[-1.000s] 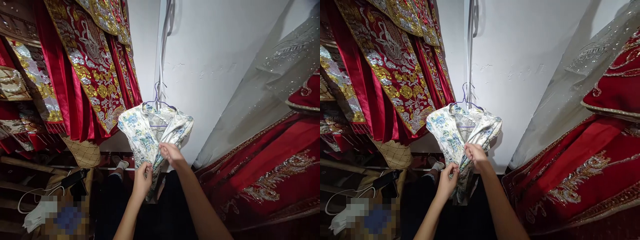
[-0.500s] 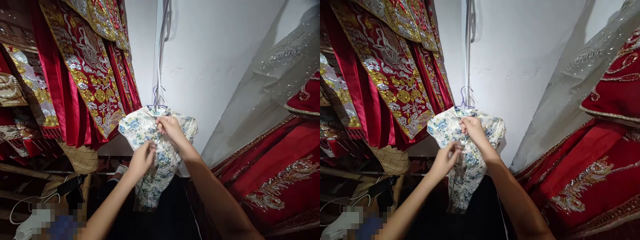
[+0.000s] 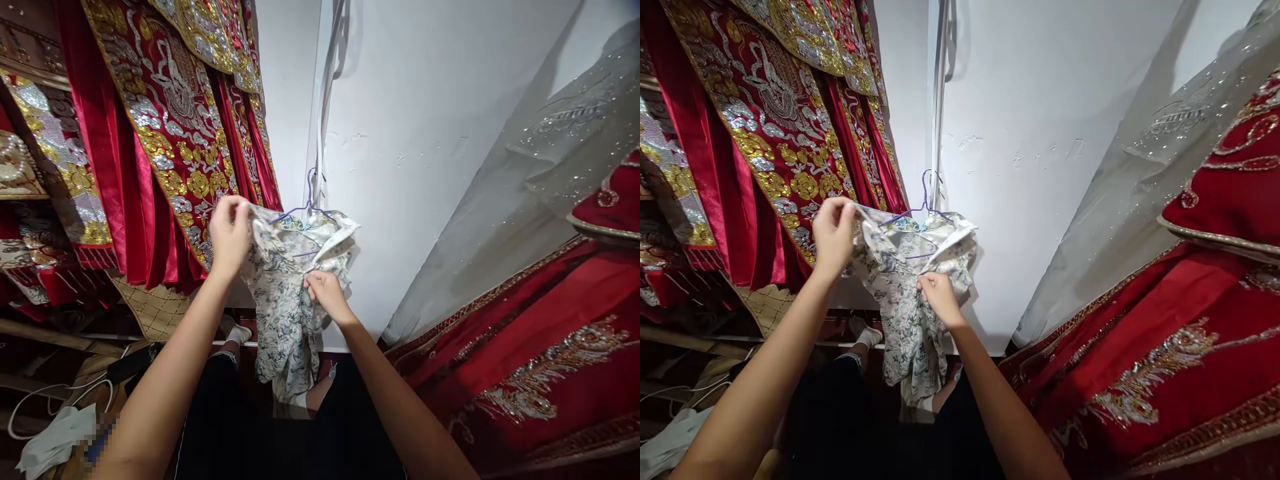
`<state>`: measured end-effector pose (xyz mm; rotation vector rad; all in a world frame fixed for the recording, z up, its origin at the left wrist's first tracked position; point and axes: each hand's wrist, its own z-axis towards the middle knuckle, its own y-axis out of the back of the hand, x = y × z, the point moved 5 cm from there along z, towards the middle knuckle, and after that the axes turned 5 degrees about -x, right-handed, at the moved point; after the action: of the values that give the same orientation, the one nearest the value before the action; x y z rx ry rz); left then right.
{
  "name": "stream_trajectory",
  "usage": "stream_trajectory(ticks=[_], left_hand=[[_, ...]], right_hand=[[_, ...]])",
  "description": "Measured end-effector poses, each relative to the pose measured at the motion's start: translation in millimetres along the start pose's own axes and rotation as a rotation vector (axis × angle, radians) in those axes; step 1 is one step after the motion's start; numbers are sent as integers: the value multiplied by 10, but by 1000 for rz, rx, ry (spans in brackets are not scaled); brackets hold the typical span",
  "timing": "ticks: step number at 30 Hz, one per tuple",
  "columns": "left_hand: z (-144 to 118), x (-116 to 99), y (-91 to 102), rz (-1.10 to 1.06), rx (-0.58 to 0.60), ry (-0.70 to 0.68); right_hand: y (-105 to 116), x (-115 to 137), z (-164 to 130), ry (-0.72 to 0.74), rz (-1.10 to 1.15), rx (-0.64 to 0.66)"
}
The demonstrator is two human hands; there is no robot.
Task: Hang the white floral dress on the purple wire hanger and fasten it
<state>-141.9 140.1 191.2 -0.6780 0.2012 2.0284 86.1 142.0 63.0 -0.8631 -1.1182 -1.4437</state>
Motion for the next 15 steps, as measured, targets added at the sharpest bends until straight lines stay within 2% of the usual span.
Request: stream_trajectory(ticks=[2,3,4,6,9,11,13,15], left_hand=[[-60,491,171,-118,-173,256],[-167,738,207,-149,-210,412],[-321,954,194,-162,-162,566],[-685,1207,157,-154,-27,700],[-1226,1303,115,-140,258,772],[-1452,1271,114,-143,448,786],[-1507,1212,131,-145,586,767],[-1427,1142,150,-127,687,723]], right_hand=[[-11,-22,-90,-10,25,26],[-13,3,-121,-12,41,44],[-16,38,-142,-14,54,63],[-20,104,-165,-21,71,103],[-8,125,-210,-42,69,158],[23,90,-278,-59,20,189],[66,38,-372,-82,-109,228],[113,9,-464,-77,-295,278]])
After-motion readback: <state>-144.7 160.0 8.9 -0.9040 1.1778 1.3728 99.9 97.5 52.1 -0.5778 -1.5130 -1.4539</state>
